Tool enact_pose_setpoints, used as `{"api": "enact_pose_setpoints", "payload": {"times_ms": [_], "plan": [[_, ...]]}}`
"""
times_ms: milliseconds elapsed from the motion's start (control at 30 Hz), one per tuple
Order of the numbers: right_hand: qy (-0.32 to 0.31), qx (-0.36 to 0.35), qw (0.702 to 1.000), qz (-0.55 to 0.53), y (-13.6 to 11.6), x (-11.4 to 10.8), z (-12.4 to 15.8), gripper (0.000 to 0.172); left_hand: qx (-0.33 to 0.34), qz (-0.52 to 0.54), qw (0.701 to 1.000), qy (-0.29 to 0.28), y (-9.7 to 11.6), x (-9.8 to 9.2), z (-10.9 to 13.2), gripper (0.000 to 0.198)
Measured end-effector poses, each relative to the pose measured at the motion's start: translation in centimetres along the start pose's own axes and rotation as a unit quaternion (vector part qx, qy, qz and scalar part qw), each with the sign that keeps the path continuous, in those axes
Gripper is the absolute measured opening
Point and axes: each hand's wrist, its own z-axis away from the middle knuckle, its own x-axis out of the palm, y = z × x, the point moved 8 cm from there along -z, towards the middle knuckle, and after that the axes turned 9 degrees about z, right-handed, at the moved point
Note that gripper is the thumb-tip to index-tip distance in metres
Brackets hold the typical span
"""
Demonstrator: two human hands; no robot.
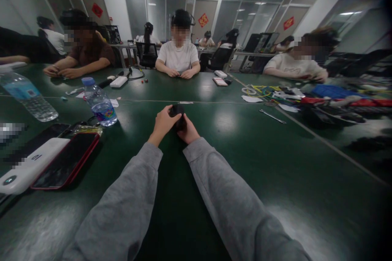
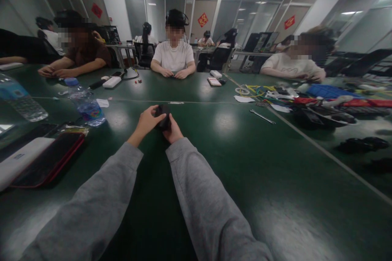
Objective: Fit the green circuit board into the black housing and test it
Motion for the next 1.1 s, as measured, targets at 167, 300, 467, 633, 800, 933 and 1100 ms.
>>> {"api": "enact_pose_setpoints", "payload": {"times_ms": [167, 300, 467, 633, 800, 933, 1100], "plan": [[-0.022, -0.012, 0.999, -0.040, -0.3, -0.2, -0.3, 0.030, 0.019, 0.047, 0.999, 0.002, 2.7, 1.0, 1.2, 0.043], [-0.020, -0.014, 0.998, -0.062, -0.5, -0.4, -0.5, 0.028, -0.004, 0.088, 0.996, 0.000, 3.1, 0.6, 0.2, 0.041], [-0.017, -0.022, 0.997, -0.076, -0.8, -0.7, -0.5, 0.028, -0.114, 0.178, 0.977, 0.001, 0.8, -1.5, -1.5, 0.033], [-0.042, -0.018, 0.996, -0.075, -0.7, -0.6, -0.5, 0.036, -0.239, 0.376, 0.894, -0.046, -3.3, -1.9, -0.1, 0.033], [-0.037, -0.021, 0.997, -0.065, -0.7, -1.0, -0.5, 0.032, -0.263, 0.405, 0.875, -0.036, -6.3, -1.8, 0.8, 0.048], [-0.040, -0.014, 0.998, -0.052, -0.8, -1.0, -0.5, 0.031, -0.273, 0.389, 0.879, -0.038, -7.0, -1.6, 0.5, 0.049], [-0.029, -0.009, 0.998, -0.046, -1.0, -1.3, -0.4, 0.031, -0.288, 0.377, 0.879, -0.047, -7.1, -1.2, 0.5, 0.047]]}}
